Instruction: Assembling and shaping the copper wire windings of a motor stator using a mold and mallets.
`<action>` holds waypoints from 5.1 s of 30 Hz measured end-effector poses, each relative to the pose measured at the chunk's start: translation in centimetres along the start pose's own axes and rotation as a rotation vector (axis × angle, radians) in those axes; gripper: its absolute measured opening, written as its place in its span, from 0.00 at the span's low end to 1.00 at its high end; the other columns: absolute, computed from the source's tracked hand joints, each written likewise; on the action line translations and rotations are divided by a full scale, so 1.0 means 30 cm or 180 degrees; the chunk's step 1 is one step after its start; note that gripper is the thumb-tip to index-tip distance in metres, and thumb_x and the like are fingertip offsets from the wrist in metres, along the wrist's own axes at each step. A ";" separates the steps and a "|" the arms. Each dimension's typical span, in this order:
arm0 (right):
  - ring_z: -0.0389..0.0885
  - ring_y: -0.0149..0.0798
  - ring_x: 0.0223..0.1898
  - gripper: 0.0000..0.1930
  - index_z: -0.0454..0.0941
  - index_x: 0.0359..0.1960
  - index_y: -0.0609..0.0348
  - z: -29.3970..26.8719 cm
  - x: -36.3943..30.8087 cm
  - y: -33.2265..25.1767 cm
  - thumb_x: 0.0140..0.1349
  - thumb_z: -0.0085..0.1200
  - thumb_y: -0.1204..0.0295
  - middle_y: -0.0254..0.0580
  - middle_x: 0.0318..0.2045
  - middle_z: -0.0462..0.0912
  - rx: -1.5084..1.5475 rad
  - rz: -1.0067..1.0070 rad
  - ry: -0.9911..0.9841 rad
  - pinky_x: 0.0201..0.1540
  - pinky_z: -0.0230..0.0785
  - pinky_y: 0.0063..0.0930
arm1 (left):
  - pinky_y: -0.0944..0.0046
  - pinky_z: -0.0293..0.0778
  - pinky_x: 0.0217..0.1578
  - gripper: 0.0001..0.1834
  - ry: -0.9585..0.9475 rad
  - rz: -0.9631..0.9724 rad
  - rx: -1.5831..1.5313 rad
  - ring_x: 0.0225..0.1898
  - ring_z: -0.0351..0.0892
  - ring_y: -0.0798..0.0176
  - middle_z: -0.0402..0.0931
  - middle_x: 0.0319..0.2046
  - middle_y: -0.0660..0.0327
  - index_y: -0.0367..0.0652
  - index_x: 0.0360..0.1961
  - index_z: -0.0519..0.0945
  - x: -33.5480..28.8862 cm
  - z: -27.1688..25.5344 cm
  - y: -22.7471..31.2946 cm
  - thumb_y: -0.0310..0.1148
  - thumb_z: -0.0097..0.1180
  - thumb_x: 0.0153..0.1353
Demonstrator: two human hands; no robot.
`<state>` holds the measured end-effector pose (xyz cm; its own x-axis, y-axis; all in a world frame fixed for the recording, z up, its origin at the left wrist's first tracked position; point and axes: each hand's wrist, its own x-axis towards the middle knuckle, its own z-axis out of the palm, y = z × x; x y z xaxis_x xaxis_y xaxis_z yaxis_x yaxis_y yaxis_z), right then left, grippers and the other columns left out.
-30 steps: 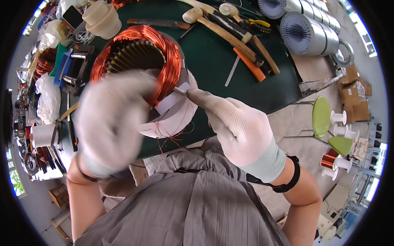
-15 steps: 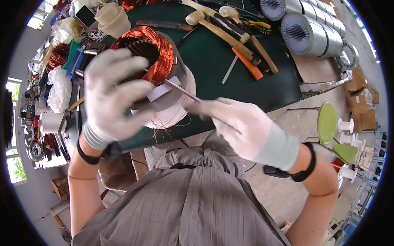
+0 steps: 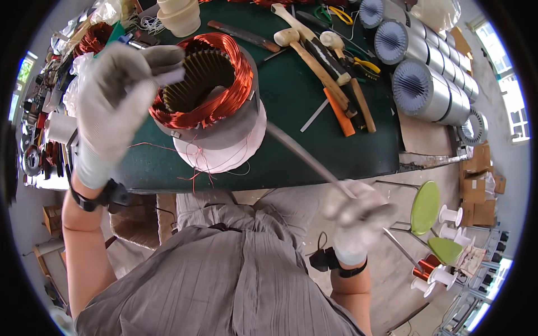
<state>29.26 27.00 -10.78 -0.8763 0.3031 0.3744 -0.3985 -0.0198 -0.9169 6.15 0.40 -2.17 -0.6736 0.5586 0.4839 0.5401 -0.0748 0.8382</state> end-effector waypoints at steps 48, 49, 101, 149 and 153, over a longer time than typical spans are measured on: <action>0.63 0.35 0.14 0.31 0.64 0.19 0.50 0.007 0.143 0.090 0.80 0.33 0.46 0.38 0.14 0.71 0.0656 0.0574 0.0178 0.19 0.56 0.31 | 0.51 0.81 0.38 0.11 -0.2339 -0.0796 0.1513 0.34 0.86 0.43 0.80 0.28 0.41 0.29 0.40 0.76 0.115 0.079 -0.151 0.29 0.47 0.71; 0.67 0.35 0.16 0.30 0.66 0.19 0.50 0.011 0.146 0.075 0.79 0.35 0.46 0.39 0.16 0.74 0.0301 0.0377 0.0000 0.20 0.59 0.31 | 0.51 0.81 0.38 0.11 -0.2289 -0.0458 0.1516 0.35 0.86 0.43 0.80 0.28 0.41 0.29 0.40 0.76 0.087 0.072 -0.181 0.28 0.47 0.70; 0.80 0.41 0.30 0.14 0.72 0.42 0.62 0.159 0.005 -0.019 0.73 0.44 0.62 0.48 0.30 0.77 -0.0001 0.0648 0.0682 0.35 0.73 0.32 | 0.51 0.75 0.34 0.10 -0.2792 0.0677 0.2209 0.32 0.81 0.47 0.76 0.32 0.47 0.28 0.40 0.77 0.163 -0.014 -0.043 0.28 0.48 0.68; 0.70 0.30 0.18 0.14 0.72 0.36 0.61 0.011 0.053 -0.143 0.73 0.41 0.63 0.37 0.20 0.72 -0.0100 0.0783 0.1168 0.19 0.57 0.22 | 0.55 0.76 0.38 0.08 -0.1879 0.1133 0.3423 0.33 0.80 0.48 0.80 0.32 0.51 0.38 0.43 0.78 0.195 -0.018 -0.022 0.27 0.52 0.65; 0.70 0.30 0.17 0.16 0.70 0.32 0.59 0.002 -0.067 -0.101 0.75 0.42 0.61 0.39 0.19 0.72 0.0248 0.0897 0.1503 0.19 0.60 0.24 | 0.55 0.76 0.41 0.09 -0.1598 0.1407 0.2269 0.36 0.82 0.49 0.81 0.31 0.56 0.42 0.44 0.80 0.171 -0.163 -0.134 0.30 0.50 0.68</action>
<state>32.22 26.39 -8.76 -0.7425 0.6698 -0.0029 -0.2008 -0.2267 -0.9530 -1.95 -0.48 -1.83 -0.1330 0.8994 0.4163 0.9819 0.0626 0.1786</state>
